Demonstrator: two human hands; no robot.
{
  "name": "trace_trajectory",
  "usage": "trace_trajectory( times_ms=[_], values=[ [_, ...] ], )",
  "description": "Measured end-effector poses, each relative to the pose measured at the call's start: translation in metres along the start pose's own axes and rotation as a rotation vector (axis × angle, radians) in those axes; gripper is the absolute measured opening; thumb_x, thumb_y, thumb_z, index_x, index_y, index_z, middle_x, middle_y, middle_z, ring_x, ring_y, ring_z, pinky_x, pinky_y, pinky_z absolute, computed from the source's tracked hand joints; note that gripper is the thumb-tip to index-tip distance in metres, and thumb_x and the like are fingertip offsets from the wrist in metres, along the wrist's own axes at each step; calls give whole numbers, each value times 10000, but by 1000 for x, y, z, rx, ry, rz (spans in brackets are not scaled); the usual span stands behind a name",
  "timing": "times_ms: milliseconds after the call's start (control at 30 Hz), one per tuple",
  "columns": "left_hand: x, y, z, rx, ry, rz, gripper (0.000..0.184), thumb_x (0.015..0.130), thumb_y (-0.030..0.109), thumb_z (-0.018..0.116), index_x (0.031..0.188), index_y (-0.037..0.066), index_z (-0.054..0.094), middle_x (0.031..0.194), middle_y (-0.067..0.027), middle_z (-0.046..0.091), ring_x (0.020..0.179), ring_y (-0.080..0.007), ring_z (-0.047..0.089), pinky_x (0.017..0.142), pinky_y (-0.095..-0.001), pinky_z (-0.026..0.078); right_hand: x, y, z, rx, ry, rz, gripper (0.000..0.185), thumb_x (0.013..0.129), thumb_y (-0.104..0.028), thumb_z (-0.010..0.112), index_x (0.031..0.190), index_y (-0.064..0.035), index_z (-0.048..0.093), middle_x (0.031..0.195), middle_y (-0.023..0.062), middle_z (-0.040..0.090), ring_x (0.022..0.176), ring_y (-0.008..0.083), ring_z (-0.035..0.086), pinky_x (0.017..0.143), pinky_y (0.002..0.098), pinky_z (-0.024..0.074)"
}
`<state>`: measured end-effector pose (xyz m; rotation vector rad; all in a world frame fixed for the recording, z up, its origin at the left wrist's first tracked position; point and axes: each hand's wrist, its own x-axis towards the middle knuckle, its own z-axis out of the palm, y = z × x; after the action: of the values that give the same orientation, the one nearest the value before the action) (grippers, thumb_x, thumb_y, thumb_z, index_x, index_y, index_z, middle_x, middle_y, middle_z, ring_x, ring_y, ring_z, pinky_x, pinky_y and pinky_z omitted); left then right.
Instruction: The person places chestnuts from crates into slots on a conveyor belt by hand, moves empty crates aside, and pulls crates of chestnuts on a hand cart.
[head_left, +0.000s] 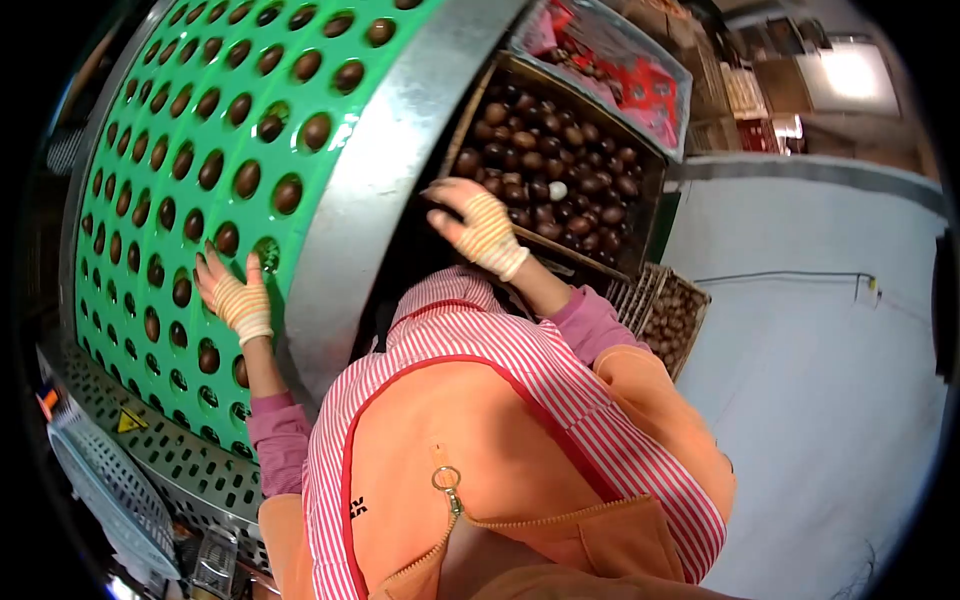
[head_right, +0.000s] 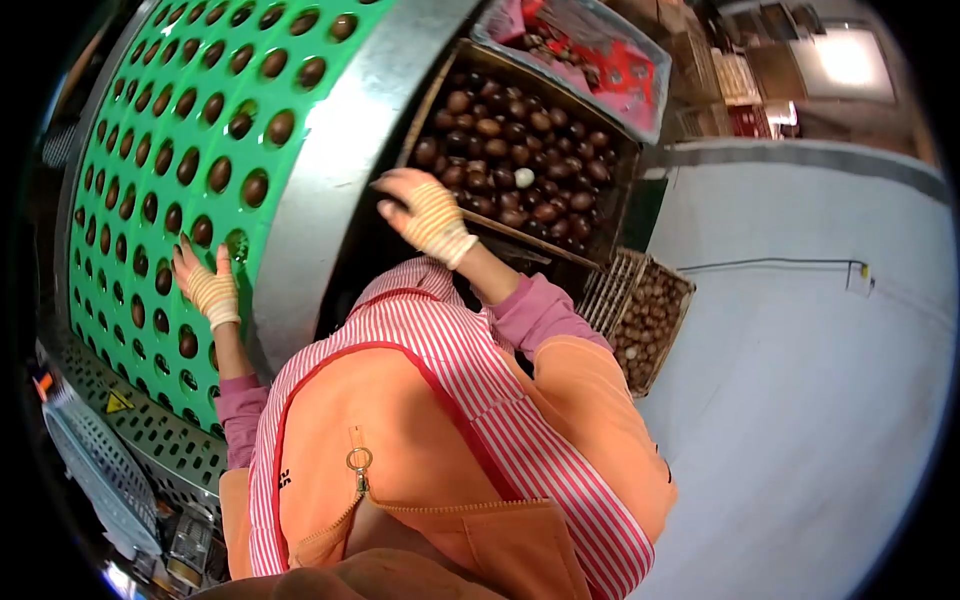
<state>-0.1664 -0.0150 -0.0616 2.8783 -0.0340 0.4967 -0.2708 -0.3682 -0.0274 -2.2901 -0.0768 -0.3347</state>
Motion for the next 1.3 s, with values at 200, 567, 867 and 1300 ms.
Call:
trace_trajectory(
  times_ms=[200,567,867,1300],
  values=[
    [-12,209,6,-733,-380,555,760,776,182,753,1417,15,380,1445,-223,394,1327,-368,394,1110,-433,320,-70,92,-123,-647,-69,727,842,662,-357,802,1395,-146,446,1444,218,375,1303,413,377,1063,511,348],
    [-11,398,94,-34,-863,604,807,745,266,781,1430,182,363,1490,-221,264,1302,-437,364,1011,-500,417,0,168,-101,-555,-315,711,700,704,-442,779,1334,-307,505,1490,132,284,1281,360,415,992,556,389],
    [-46,384,79,33,-799,515,457,803,282,690,1224,160,562,1331,-145,434,1167,-383,457,831,-493,513,-19,168,-79,-423,-217,688,492,731,-373,736,1182,-206,633,1465,178,258,1121,443,519,926,501,486],
    [-38,383,64,-223,-1078,376,533,763,289,762,1261,185,603,1334,-178,381,1184,-414,459,913,-476,519,-44,199,-82,-300,-280,668,608,677,-429,790,1203,-161,645,1470,254,305,1222,428,485,1009,421,437]
  ],
)
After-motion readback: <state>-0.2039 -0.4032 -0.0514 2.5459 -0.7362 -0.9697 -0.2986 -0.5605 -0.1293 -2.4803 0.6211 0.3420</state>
